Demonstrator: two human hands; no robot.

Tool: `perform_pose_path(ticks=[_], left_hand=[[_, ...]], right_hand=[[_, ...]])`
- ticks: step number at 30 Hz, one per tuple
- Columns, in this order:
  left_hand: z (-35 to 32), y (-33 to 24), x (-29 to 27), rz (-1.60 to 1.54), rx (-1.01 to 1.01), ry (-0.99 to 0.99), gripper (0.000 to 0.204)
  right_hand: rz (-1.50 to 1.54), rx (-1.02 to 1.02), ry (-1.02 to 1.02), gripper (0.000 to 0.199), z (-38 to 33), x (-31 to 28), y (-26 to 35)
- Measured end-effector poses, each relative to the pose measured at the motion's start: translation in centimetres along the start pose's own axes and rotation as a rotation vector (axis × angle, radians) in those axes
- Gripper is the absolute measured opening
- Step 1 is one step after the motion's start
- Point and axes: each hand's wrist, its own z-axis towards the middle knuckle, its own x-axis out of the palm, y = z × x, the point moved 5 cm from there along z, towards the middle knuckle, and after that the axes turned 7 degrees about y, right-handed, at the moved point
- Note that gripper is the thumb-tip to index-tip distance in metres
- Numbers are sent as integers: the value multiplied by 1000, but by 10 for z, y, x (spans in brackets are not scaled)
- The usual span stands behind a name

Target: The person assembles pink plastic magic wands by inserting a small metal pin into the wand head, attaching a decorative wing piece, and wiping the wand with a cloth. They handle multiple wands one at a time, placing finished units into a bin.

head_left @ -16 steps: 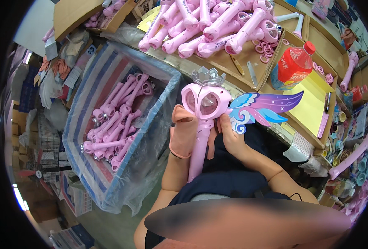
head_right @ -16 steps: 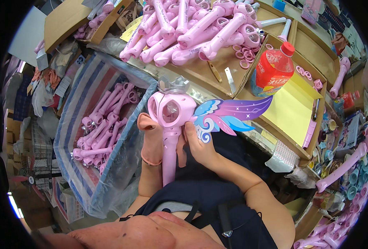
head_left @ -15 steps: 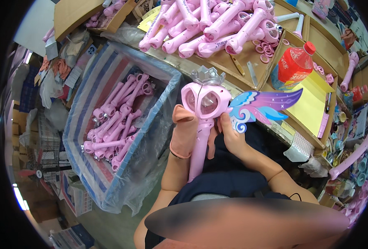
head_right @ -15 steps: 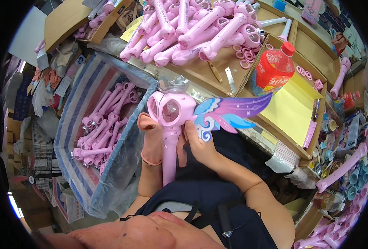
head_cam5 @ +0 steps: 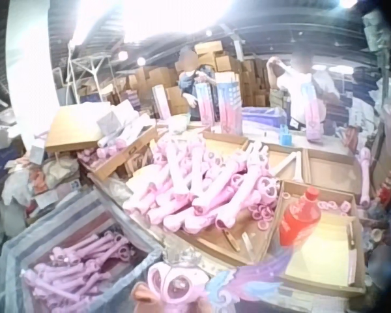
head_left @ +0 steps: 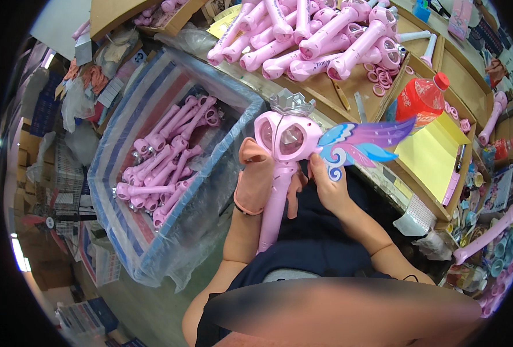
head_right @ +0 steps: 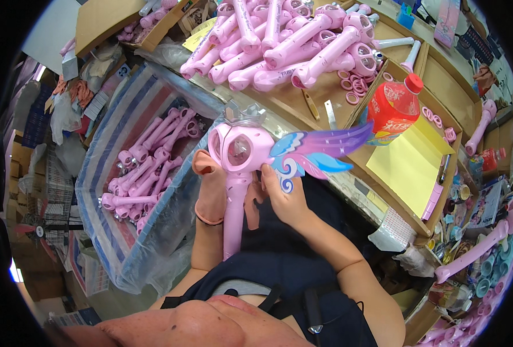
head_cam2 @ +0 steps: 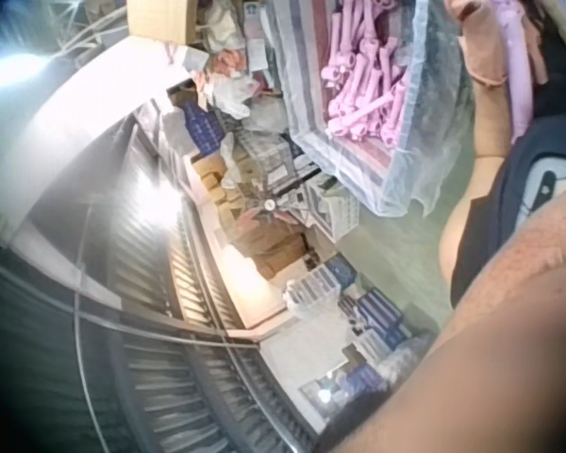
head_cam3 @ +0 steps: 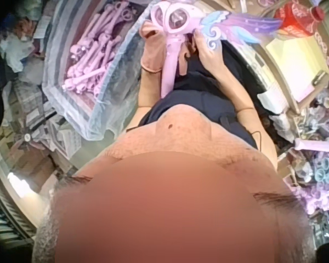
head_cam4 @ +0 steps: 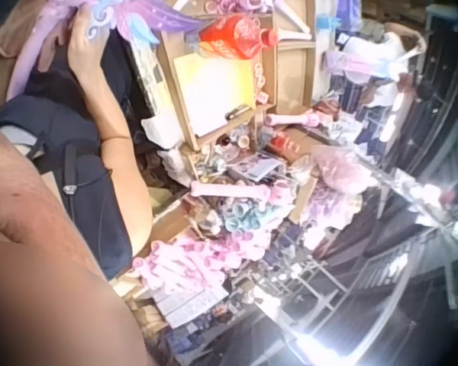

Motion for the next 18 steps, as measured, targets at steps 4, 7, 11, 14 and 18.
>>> perform_pose_path(ticks=[4, 7, 11, 14, 18], left_hand=[[-1, 2, 1, -9, -31, 36, 11], [-4, 9, -5, -196, -121, 14, 10], [-9, 24, -10, -339, -168, -85, 15], [-11, 29, -11, -60, -58, -216, 21], [-11, 29, -8, 123, 41, -209, 18]], right_hand=[[16, 43, 95, 24, 1, -5, 10], [111, 250, 142, 30, -5, -9, 6], [4, 69, 72, 33, -4, -2, 3], [88, 67, -20, 32, -3, 4, -10], [-2, -20, -113, 34, -2, 12, -9]])
